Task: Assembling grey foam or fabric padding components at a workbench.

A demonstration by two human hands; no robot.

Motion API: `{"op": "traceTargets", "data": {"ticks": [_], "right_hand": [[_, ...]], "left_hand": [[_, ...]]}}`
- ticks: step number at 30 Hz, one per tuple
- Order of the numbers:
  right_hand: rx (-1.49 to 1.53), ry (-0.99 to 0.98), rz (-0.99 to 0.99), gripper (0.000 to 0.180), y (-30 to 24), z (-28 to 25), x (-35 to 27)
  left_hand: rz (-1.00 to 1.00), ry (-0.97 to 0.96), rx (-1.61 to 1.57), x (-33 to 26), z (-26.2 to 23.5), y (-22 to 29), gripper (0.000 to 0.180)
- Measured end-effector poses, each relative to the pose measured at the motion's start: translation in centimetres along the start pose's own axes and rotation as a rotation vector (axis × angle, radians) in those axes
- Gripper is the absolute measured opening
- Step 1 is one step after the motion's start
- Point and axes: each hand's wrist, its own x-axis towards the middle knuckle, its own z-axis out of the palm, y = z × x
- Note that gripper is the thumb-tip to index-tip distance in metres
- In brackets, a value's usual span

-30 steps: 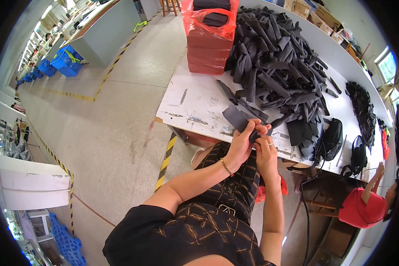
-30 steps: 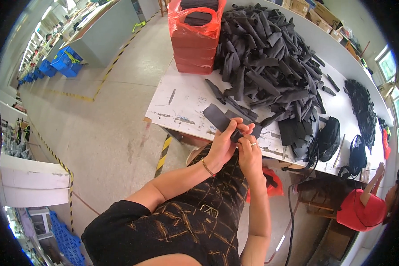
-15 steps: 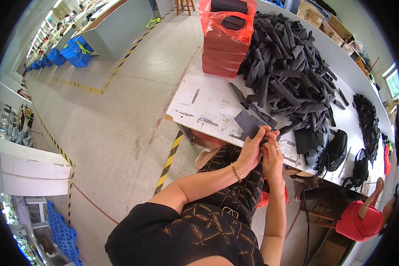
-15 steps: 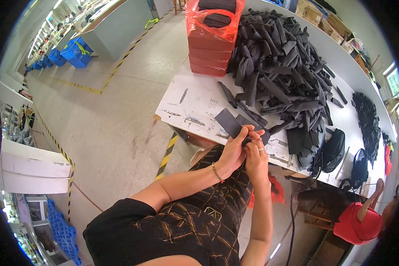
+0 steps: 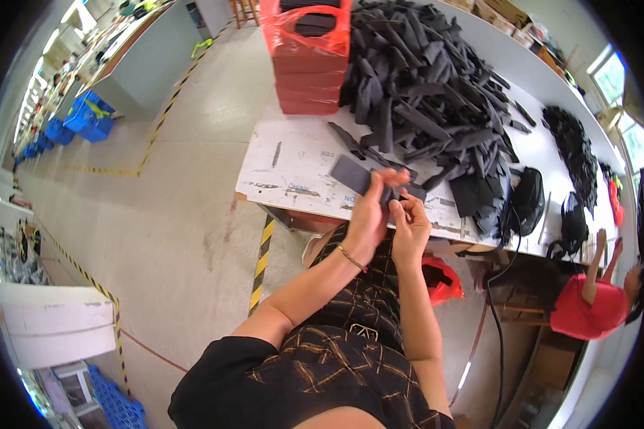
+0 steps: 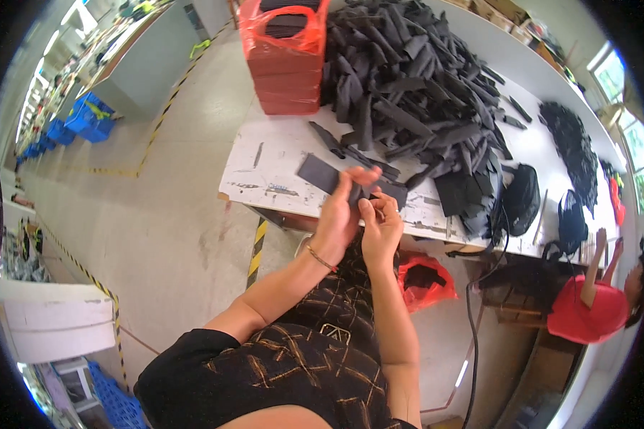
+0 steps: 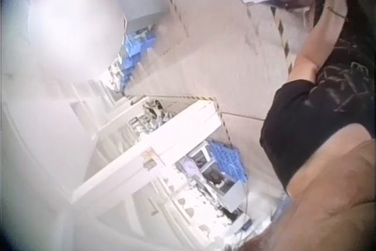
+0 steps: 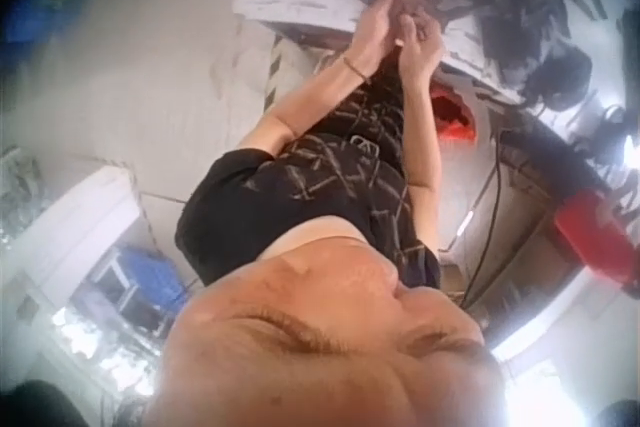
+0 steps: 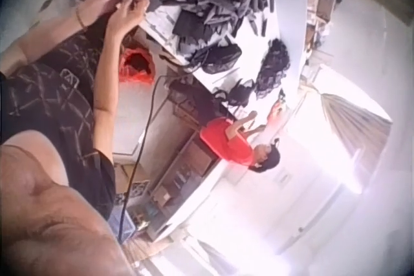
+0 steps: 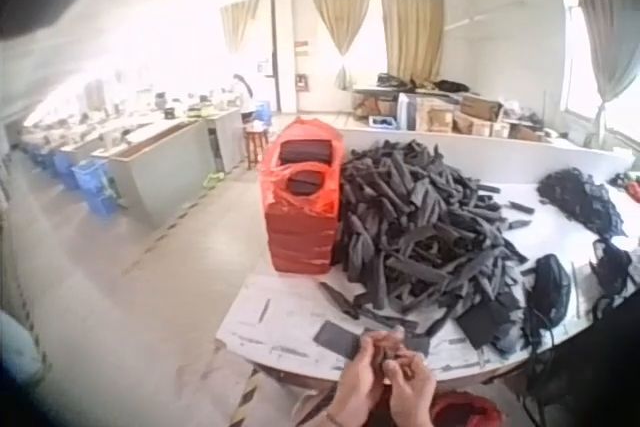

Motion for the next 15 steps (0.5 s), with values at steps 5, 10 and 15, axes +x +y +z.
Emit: {"op": "traceTargets", "data": {"ticks": [5, 10, 15], "right_hand": [[0.162, 0.073, 0.151, 0.021, 1.0, -4.5, 0.6], [0.075, -0.093, 0.137, 0.014, -2.1, -1.1, 1.8], [-0.397, 0.023, -0.336, 0.006, -1.0, -1.9, 1.3]], "left_hand": [[0.13, -0.082, 0.02, 1.4, 0.4, 3.7, 0.037], [0.044, -0.149, 0.029, 0.4, 1.3, 2.2, 0.037], [0.127, 0.174, 0.073, 1.1, -2.1, 4.1, 0.025]]}}
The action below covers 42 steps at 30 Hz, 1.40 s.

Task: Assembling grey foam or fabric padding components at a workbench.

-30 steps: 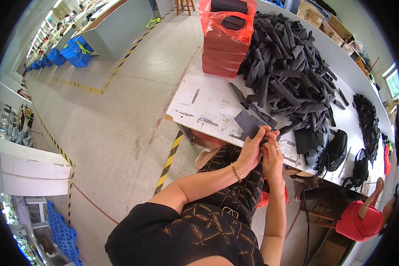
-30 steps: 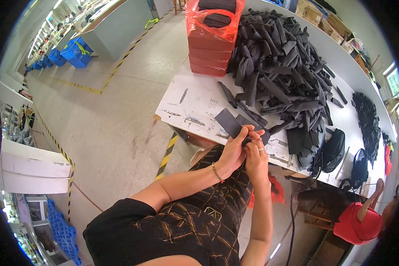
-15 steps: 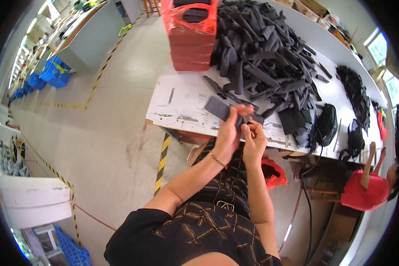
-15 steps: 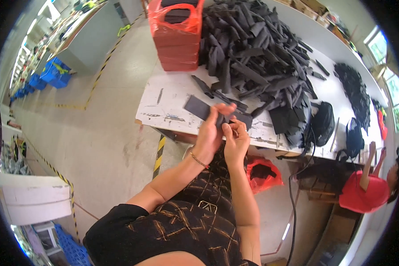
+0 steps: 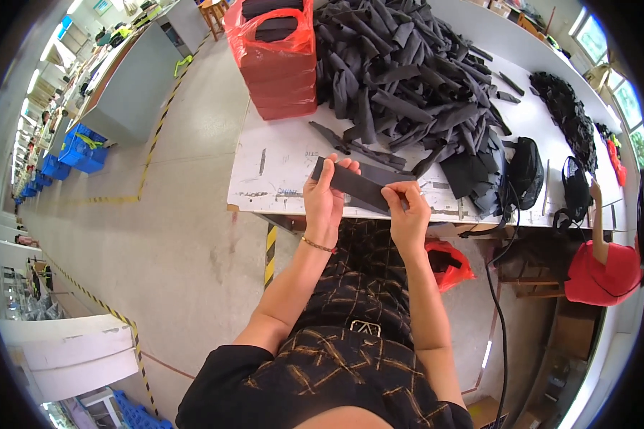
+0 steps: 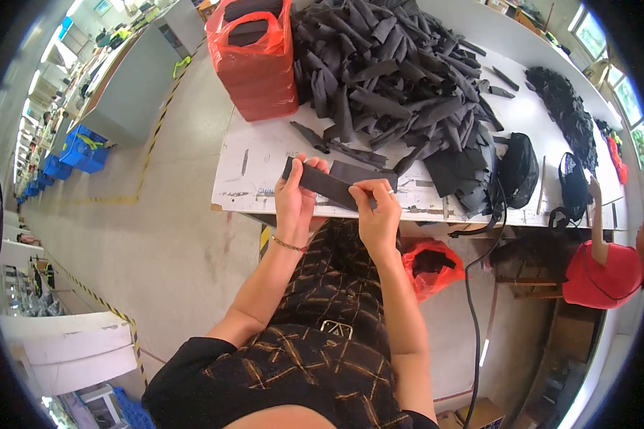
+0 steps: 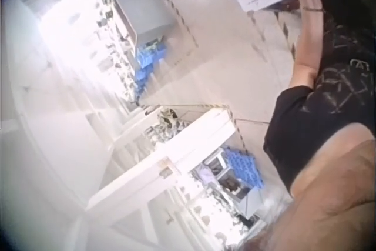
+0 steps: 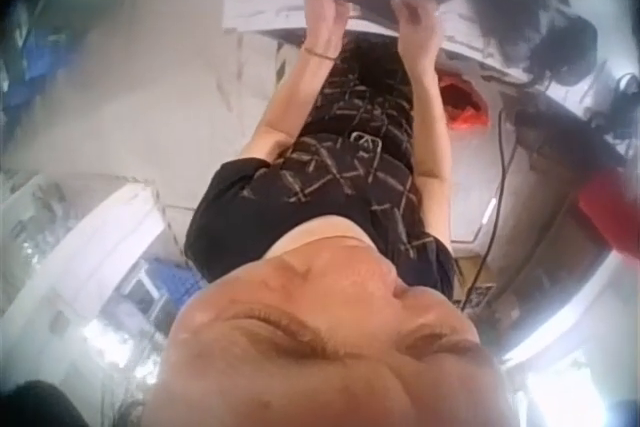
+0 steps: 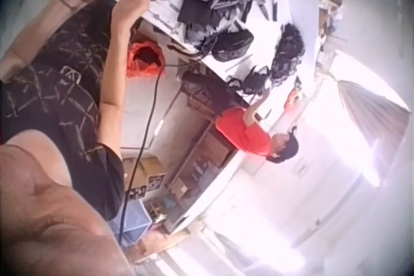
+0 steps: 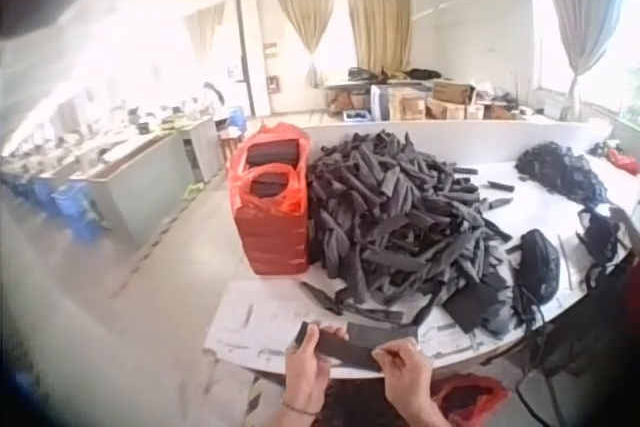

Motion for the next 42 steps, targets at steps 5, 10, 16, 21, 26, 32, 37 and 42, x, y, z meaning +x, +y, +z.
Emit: {"op": "traceTargets", "data": {"ticks": [5, 10, 16, 21, 26, 32, 37, 42], "right_hand": [[0.031, -0.014, 0.069, 0.007, 1.9, 1.2, -2.5], [0.005, -0.001, 0.274, 0.011, 5.8, 0.4, -4.9], [-0.129, -0.05, 0.303, 0.013, 8.9, -3.1, -3.2], [-0.471, 0.052, 0.16, 0.017, 9.8, -5.8, -1.7], [-0.735, 0.176, 0.034, 0.017, 13.6, -9.6, 3.3], [-1.37, -0.183, -0.082, 0.037, 16.2, -9.3, 5.7], [-1.462, -0.372, -0.15, 0.018, 17.4, -9.0, 5.1], [-1.21, -0.384, -0.086, 0.014, 16.6, -10.5, 4.0]], "left_hand": [[-0.051, 0.078, -0.059, 0.1, -3.3, -0.9, 0.022], [0.027, 0.207, 0.043, 0.7, -5.9, -1.0, 0.02], [0.193, 0.302, 0.671, 10.0, -8.2, 0.6, 0.025], [0.093, 0.381, 1.299, 15.8, -6.0, -0.1, 0.027], [-0.038, 0.337, 0.813, 19.7, -8.3, 0.5, 0.018], [0.141, 0.074, 0.828, 16.0, -5.3, -0.1, 0.026], [0.149, -0.082, 0.841, 9.7, -2.9, 2.3, 0.029], [-0.104, -0.048, 0.43, 7.0, -3.4, 2.5, 0.029]]}}
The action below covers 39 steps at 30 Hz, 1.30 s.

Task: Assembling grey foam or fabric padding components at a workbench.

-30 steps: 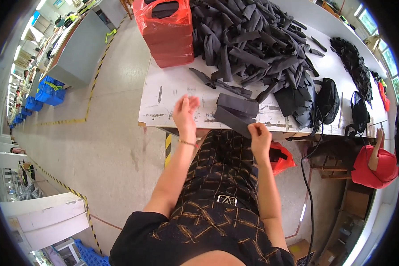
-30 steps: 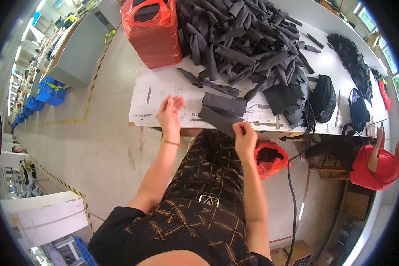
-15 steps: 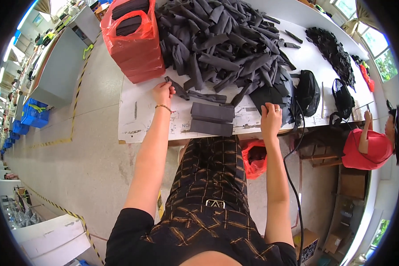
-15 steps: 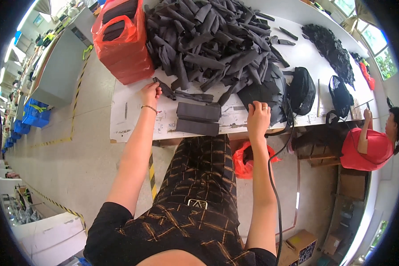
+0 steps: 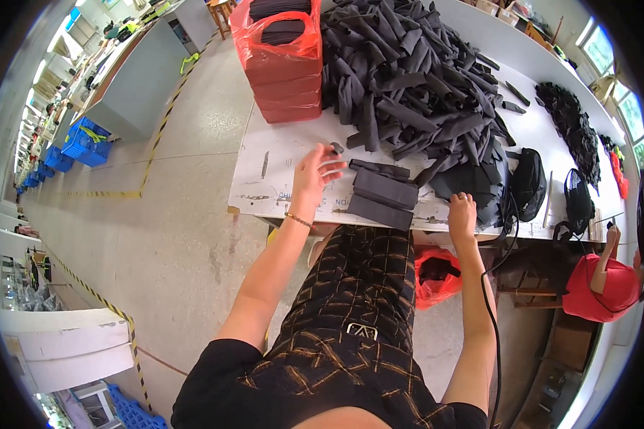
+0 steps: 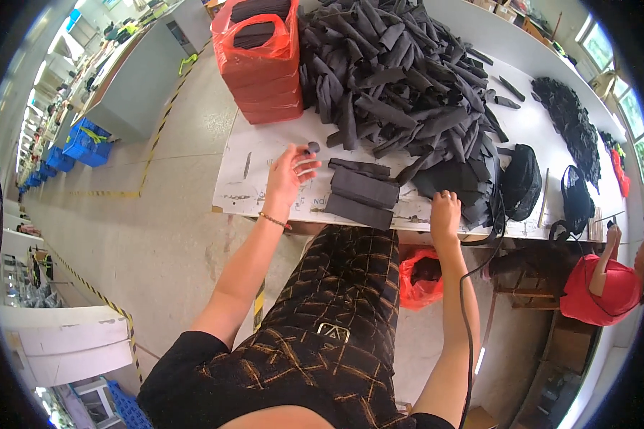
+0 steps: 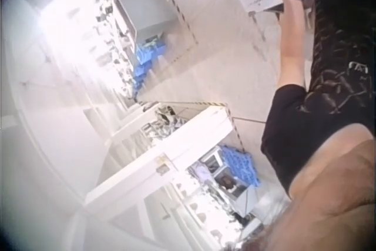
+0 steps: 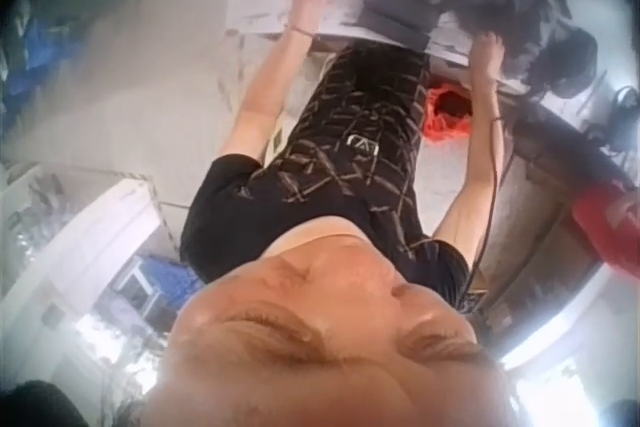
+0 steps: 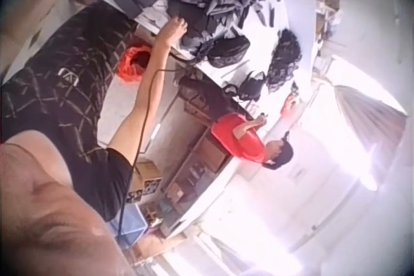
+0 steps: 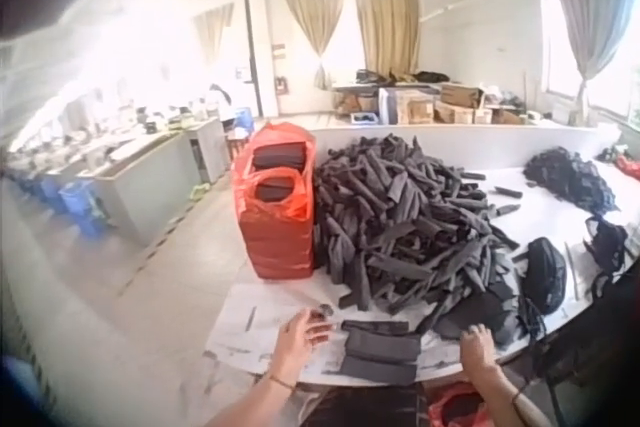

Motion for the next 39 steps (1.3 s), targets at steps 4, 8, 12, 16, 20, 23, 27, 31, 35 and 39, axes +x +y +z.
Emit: {"op": "traceTargets", "data": {"ticks": [4, 8, 12, 16, 20, 23, 27, 31, 35, 39], "right_hand": [[0.26, 0.154, 0.122, 0.024, 0.6, -2.4, -1.2], [0.545, 0.564, 0.27, 0.038, -1.4, -4.4, -4.4], [1.47, 0.187, 0.415, 0.037, -7.2, -8.0, -5.2], [1.671, 0.059, 0.228, 0.039, -12.1, -12.0, -4.2], [1.764, 0.042, 0.191, 0.029, -13.9, -13.2, -2.2], [1.808, 0.068, 0.255, 0.016, -14.7, -12.7, -1.5], [1.516, 0.18, 0.164, 0.016, -14.8, -13.1, -1.7], [1.167, 0.267, 0.058, 0.019, -16.0, -13.3, -2.1], [1.464, 0.105, 0.186, 0.018, -15.4, -13.5, -2.2], [1.951, -0.137, 0.259, 0.019, -14.3, -14.4, -2.5]], "left_hand": [[-0.179, 0.008, -0.131, 0.6, -2.5, -2.5, 0.027], [-0.24, -0.044, -0.349, -1.4, -0.3, -2.5, 0.024], [-0.167, -0.375, -0.188, -5.8, 2.1, -0.8, 0.026], [-0.114, -0.51, -0.029, -8.6, 3.2, 0.0, 0.026], [-0.153, -0.491, 0.126, -9.7, 3.3, -0.3, 0.028], [-0.182, -0.657, 0.167, -9.4, 2.5, -0.7, 0.028], [-0.028, -0.512, 0.121, -9.5, 3.5, 0.1, 0.03], [0.348, -0.469, 0.745, -9.2, 5.1, 0.2, 0.046], [-0.054, -0.377, 0.329, -8.0, 3.7, 0.6, 0.034], [-0.276, -0.437, -0.083, -7.7, 2.8, 0.5, 0.02]]}}
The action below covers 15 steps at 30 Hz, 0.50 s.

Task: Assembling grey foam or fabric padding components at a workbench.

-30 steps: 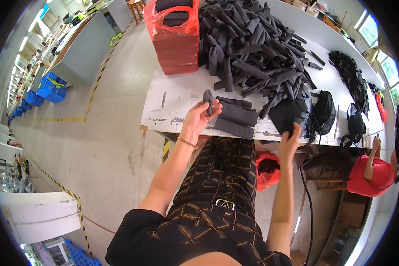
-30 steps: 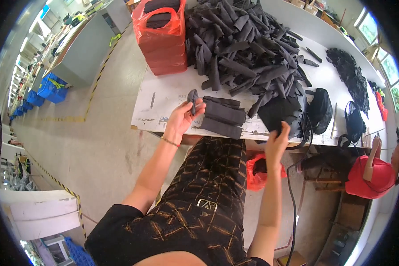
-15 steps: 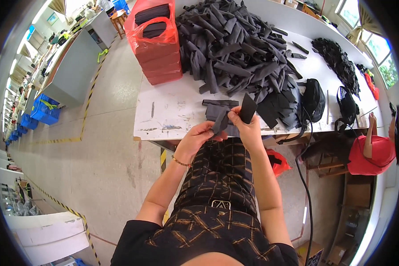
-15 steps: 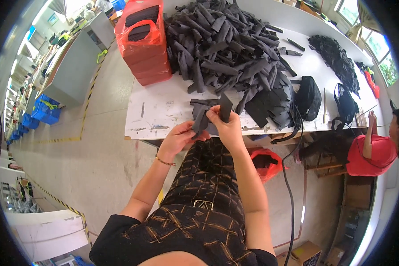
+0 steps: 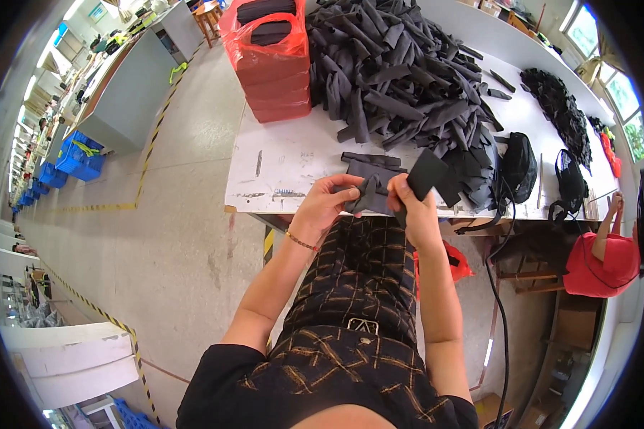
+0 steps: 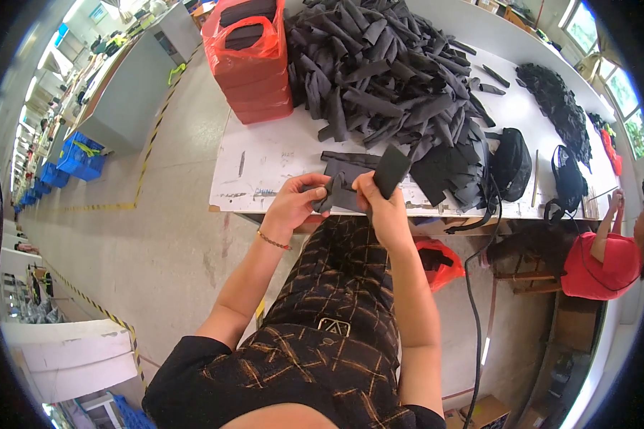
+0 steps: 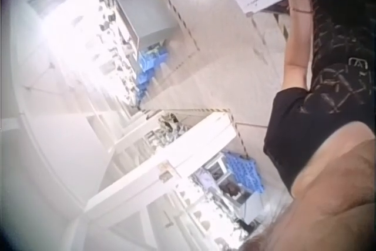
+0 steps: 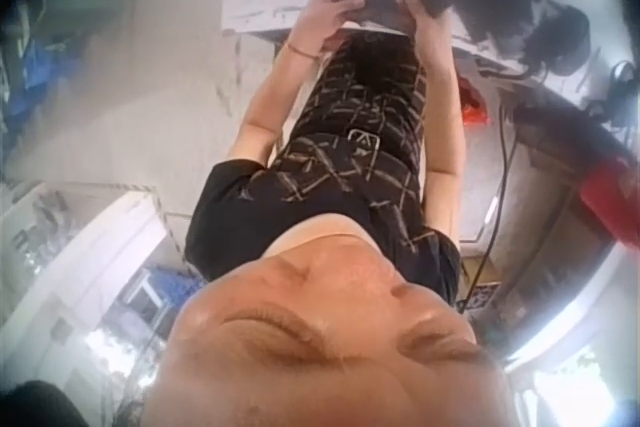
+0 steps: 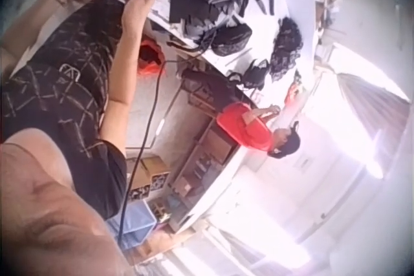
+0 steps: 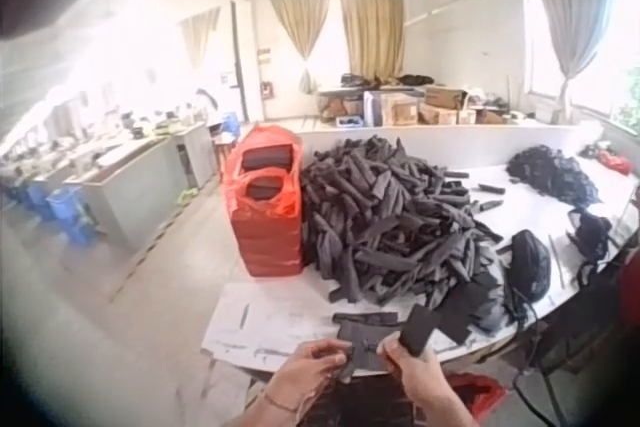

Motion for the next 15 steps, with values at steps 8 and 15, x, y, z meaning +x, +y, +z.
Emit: {"op": "traceTargets", "data": {"ticks": [8, 15], "right_hand": [[-0.462, -0.075, -0.271, 0.024, 1.0, 0.1, -0.2], [-0.235, 0.014, -0.162, 0.01, 2.1, -1.2, -0.5]], "left_hand": [[-0.08, -0.161, -0.137, 0.2, -1.7, -1.4, 0.019], [-0.116, -0.081, -0.356, 0.3, -2.4, -0.5, 0.028]]}}
